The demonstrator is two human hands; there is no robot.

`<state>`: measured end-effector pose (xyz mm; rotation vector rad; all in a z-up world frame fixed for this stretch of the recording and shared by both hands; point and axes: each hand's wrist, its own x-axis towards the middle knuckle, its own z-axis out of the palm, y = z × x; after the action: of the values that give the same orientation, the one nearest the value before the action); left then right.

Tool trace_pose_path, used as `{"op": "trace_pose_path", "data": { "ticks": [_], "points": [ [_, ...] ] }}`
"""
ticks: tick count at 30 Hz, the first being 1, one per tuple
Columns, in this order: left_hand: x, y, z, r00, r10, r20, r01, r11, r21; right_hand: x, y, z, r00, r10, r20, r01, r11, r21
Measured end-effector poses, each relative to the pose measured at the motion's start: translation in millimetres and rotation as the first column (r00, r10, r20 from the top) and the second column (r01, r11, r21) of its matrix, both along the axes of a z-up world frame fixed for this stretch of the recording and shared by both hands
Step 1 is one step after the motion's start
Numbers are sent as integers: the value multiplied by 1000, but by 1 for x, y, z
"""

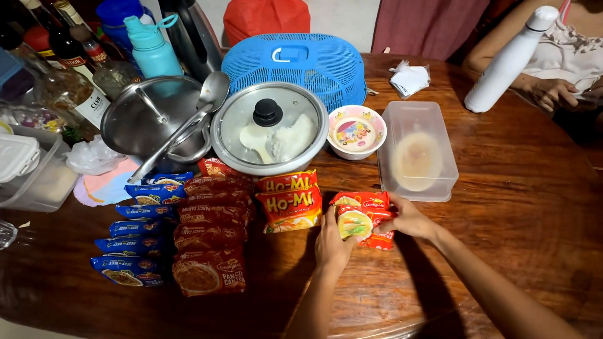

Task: Unpacking packs of instant noodles and snacks from a cardboard box and sorting them onto a table and into a cupboard.

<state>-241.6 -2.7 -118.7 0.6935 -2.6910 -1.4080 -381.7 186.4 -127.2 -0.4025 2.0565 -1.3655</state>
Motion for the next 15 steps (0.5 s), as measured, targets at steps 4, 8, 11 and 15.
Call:
{"op": "trace_pose_path", "data": {
  "ticks": [4,8,11,15],
  "points": [
    [4,10,11,999,35,-39,-33,999,40,1,9,1,999,11,43,-9,999,-46],
    [4,25,39,992,126,22,-124,990,-61,11,7,-1,990,-139,21,139,990,21],
    [4,30,42,990,141,22,-135,976,-172,11,12,-26,974,-207,90,208,978,6],
    [3,22,18,997,58,60,-45,979,-197,18,11,-26,974,-228,-6,225,960,166]
  ]
}}
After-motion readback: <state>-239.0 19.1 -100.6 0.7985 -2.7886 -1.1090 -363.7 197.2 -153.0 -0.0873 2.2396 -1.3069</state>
